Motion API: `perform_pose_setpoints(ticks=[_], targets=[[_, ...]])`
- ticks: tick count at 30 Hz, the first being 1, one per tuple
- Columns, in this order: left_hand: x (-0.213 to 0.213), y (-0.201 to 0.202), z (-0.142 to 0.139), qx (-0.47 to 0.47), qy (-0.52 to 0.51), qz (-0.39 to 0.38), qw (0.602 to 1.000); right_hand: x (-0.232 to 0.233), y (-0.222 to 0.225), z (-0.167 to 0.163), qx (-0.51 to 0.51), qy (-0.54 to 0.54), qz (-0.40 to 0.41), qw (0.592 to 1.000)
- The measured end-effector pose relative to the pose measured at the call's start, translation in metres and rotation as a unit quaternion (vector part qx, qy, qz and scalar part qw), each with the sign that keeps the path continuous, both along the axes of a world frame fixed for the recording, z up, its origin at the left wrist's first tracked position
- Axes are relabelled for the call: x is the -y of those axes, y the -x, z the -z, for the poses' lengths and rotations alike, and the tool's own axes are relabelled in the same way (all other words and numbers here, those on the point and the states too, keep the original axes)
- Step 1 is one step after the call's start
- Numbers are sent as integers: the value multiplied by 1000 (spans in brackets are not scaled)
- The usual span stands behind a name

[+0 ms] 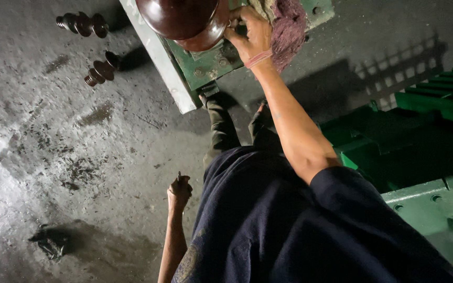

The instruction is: The person attaches brown ceramic insulators with threaded metal rods to a green machine fixture, threading them into place and tightening them with a wrench. They reposition the insulators by hand, use a cloth to wipe parts, and work on successive insulator units on the fixture.

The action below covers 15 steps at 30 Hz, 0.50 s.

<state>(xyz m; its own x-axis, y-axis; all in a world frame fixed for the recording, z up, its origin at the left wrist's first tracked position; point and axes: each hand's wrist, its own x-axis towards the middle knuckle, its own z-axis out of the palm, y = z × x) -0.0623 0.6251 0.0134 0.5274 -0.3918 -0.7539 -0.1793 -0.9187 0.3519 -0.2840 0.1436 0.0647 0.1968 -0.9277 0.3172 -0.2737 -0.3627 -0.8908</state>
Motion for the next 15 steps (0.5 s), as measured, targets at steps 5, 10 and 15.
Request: perform_pose_setpoints(ticks=[5, 10, 15], targets=[[6, 0, -2, -12, 26, -7, 1000, 2, -5, 11, -1, -52, 31, 998], [6, -1, -3, -1, 14, 5, 1000, 7, -6, 16, -8, 4, 11, 1000], [-2, 0, -1, -5, 27, 4, 1000, 9, 0, 12, -34, 4, 18, 999]])
